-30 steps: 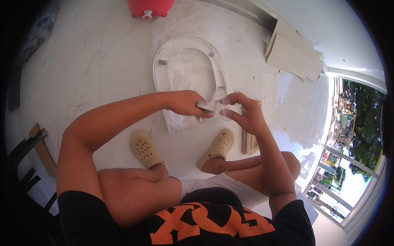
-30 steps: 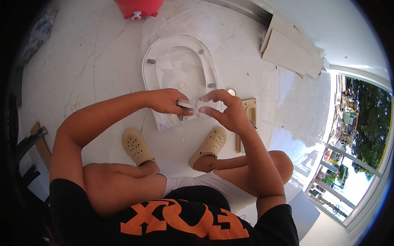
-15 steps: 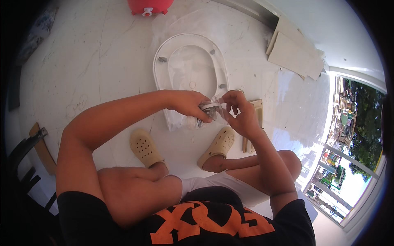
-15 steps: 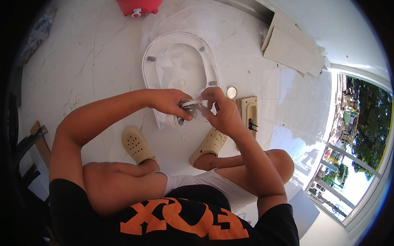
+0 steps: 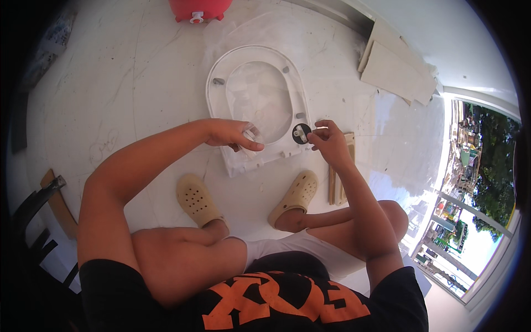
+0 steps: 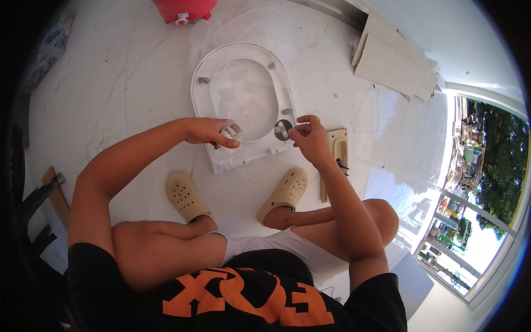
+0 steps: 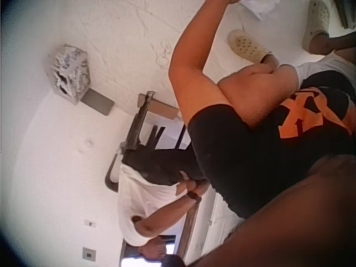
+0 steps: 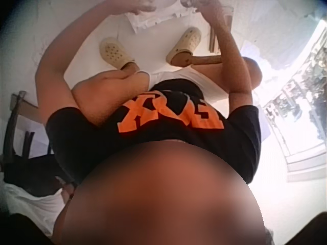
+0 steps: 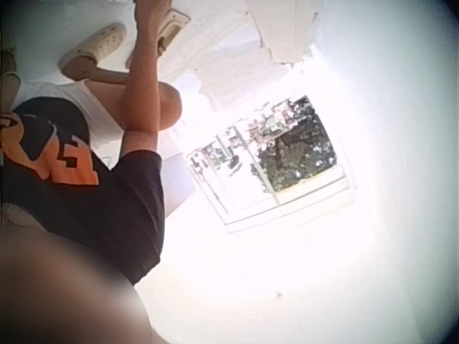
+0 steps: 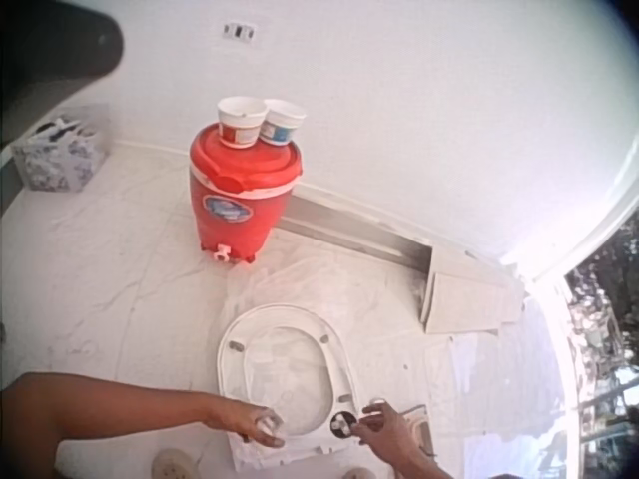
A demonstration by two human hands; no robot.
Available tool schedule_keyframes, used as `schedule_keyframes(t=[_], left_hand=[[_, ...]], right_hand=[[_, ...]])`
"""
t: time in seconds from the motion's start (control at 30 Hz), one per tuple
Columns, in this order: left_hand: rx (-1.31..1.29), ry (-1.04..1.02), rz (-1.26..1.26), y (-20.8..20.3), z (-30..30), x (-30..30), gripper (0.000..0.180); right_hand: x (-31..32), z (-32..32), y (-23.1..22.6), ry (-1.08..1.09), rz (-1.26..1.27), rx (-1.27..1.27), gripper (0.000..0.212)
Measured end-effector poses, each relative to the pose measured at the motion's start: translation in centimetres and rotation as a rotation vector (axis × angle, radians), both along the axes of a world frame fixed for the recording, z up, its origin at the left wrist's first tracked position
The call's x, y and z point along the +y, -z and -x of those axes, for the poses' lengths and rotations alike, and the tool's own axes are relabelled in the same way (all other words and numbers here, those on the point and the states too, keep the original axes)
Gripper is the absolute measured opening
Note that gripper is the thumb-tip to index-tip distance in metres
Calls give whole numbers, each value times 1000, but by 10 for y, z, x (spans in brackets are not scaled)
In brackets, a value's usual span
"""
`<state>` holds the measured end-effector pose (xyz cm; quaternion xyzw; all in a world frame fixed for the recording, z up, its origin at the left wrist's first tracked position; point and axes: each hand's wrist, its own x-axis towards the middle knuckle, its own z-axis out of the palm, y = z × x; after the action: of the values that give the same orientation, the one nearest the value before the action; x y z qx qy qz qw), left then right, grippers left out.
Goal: The person unpacks a new toilet seat and installs the mounting hardware by hand. They then place the seat onto the toilet bowl and adjust the fit.
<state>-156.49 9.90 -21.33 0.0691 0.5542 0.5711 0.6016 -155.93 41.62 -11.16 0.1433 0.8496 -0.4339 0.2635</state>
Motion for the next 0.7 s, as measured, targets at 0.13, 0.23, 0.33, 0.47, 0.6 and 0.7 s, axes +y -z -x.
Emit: schedule_keyframes(t=[0.13,0.23,0.33,0.47,0.6,0.7], left_hand=[[22,72,-131,-4,2,-1,116],[24,122,-175,-7,2,1,116],[45,200,-198,-12,-1,4,112],[156,306,-154,-24,-5,10,102],[203,311,-204,-36,-4,15,97],[235,250,-151,-43,-3,16,91]], right_hand=[[0,9,-3,24,67,107,42],[-6,14,-13,10,95,111,42],[-16,11,-23,-3,151,160,41],[-30,2,-30,-152,232,132,43],[-35,3,-36,-209,258,-6,48],[-31,6,-43,-208,311,-117,50]])
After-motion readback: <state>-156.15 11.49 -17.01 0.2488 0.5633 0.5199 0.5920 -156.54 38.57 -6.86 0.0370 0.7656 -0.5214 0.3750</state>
